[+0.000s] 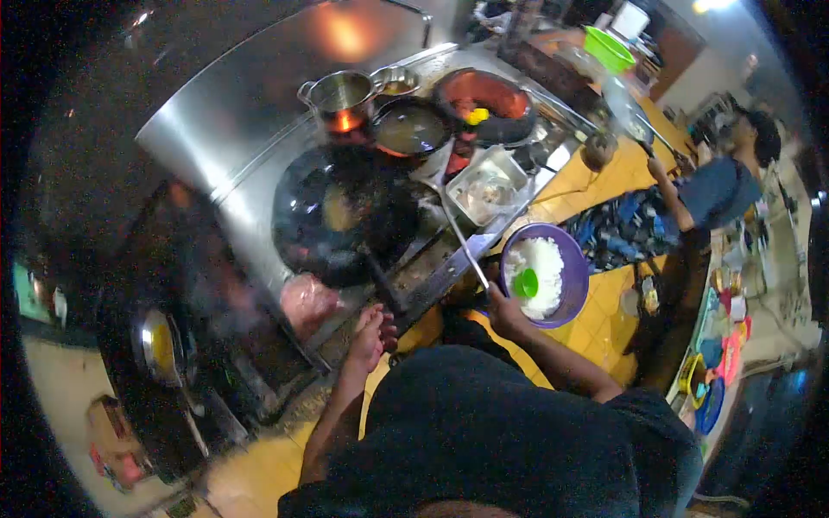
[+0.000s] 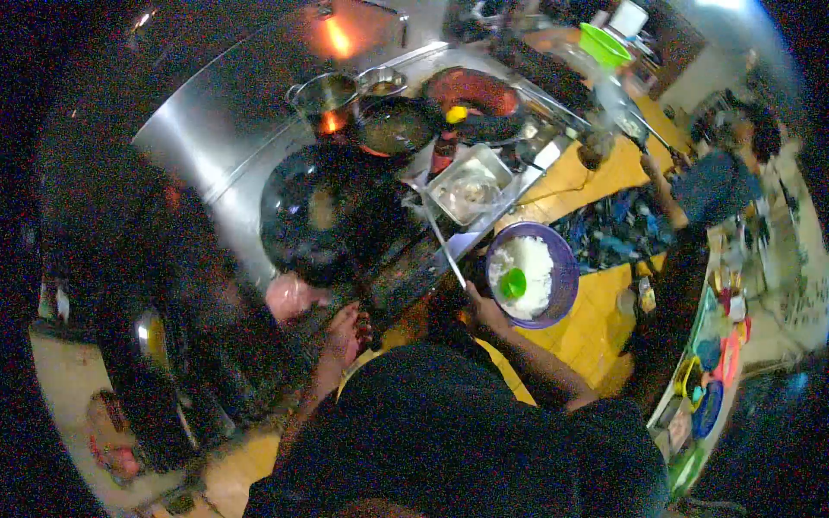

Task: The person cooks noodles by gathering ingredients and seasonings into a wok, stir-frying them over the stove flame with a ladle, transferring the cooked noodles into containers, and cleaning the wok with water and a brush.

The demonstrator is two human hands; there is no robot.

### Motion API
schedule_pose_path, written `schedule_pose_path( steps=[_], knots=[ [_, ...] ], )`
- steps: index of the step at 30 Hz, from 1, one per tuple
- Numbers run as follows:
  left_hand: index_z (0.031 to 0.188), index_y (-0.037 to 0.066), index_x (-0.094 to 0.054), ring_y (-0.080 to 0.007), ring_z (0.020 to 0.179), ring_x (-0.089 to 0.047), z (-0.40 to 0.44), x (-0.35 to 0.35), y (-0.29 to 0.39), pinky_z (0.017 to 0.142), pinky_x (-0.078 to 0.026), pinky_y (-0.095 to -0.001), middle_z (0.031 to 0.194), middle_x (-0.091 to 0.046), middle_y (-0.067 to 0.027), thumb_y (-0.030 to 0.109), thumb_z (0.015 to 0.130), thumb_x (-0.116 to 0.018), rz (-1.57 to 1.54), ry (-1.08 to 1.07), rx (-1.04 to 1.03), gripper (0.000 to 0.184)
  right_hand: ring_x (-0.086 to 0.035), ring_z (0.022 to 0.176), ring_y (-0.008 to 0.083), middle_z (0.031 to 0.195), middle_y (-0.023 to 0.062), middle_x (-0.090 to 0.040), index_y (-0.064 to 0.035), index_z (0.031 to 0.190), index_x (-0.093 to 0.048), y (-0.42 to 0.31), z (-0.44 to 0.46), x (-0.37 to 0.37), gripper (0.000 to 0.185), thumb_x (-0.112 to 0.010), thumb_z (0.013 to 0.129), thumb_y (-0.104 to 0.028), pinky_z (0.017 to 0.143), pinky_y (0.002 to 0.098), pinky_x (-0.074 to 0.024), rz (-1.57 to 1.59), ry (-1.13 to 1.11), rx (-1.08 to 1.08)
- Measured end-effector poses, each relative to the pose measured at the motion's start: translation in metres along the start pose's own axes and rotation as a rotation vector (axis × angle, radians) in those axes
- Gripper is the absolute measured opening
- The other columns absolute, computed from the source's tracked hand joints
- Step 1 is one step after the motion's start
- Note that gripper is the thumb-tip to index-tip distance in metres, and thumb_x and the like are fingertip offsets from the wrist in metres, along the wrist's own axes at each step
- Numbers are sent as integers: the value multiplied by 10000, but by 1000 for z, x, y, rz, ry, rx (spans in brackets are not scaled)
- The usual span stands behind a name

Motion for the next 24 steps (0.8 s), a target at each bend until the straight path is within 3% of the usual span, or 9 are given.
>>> schedule_pose_path(
  steps=[5, 9, 12, 15, 17, 19, 20, 22, 24],
  knots=[
    [1189, 115, -494, -201, 828, -603, 11, -36, 17, 595, -503, -366, 1030, -585, -60, 226, 960, -517, 56, 177, -35, 256, -614, 914, 268, 1030, 218, -607, -107, 1406, -350, 9, 31, -10, 571, -571, 880, -104, 795, 350, -476, 395, -137, -325],
    [1083, 76, -519, -211, 812, -602, 31, -36, 10, 591, -493, -372, 965, -600, -73, 226, 937, -563, 213, 170, -148, 214, -640, 886, 304, 989, 201, -625, -130, 1321, -420, 88, 68, -55, 460, -561, 883, -147, 773, 400, -494, 443, -203, -242],
    [1064, 82, -530, -205, 763, -597, 46, -23, -7, 570, -496, -375, 922, -589, -63, 257, 925, -591, 40, 271, 51, 232, -642, 717, 301, 814, 176, -649, -90, 1135, -586, 91, 102, 4, 282, -559, 900, -244, 661, 408, -509, 135, -469, 310],
    [1101, 76, -523, -184, 714, -584, 50, -41, 1, 531, -502, -345, 875, -580, -57, 277, 928, -591, 204, 418, 303, 274, -644, 754, 169, 810, 99, -678, -65, 943, -686, 101, 176, 160, 348, -580, 897, -393, 669, 350, -507, 223, -610, -212],
    [1106, 71, -527, -170, 681, -577, 50, -69, 14, 504, -502, -323, 846, -579, -57, 280, 929, -588, 282, 585, 363, 280, -612, 720, 107, 792, 41, -659, -62, 954, -685, 203, 239, 232, 266, -585, 910, -305, 614, 298, -499, 454, -95, -68],
    [1073, 67, -544, -161, 631, -568, 54, -80, 12, 476, -500, -308, 788, -574, -59, 271, 926, -593, 320, 671, 313, 256, -643, 787, 246, 822, 143, -682, -16, 931, -666, 268, 317, 332, 283, -554, 910, -275, 705, 361, -500, 411, 373, -488],
    [1044, 67, -555, -160, 605, -564, 53, -75, 12, 466, -498, -306, 748, -569, -61, 262, 923, -598, 331, 646, 280, 234, -643, 772, 306, 812, 186, -663, -1, 898, -654, 302, 361, 368, 265, -569, 896, -251, 708, 393, -501, 208, 740, -308],
    [983, 61, -558, -167, 574, -561, 54, -35, -5, 447, -501, -318, 686, -556, -60, 223, 905, -621, 323, 676, 311, 191, -607, 876, 317, 925, 198, -639, 8, 1038, -609, 341, 411, 409, 296, -639, 827, -197, 792, 422, -475, -436, 908, -68],
    [942, 61, -546, -177, 534, -553, 51, -6, -18, 438, -504, -332, 649, -545, -63, 177, 892, -628, 239, 711, 318, 151, -596, 920, 372, 952, 212, -642, 5, 1045, -624, 389, 453, 429, 343, -671, 783, -212, 837, 477, -457, -903, 654, -314]
  ],
)
Point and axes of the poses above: each hand's wrist, its own z-axis towards the middle knuckle, its own x-axis out of the back of the hand, y = z × x, the point moved 3 cm from there along z, towards the middle knuckle
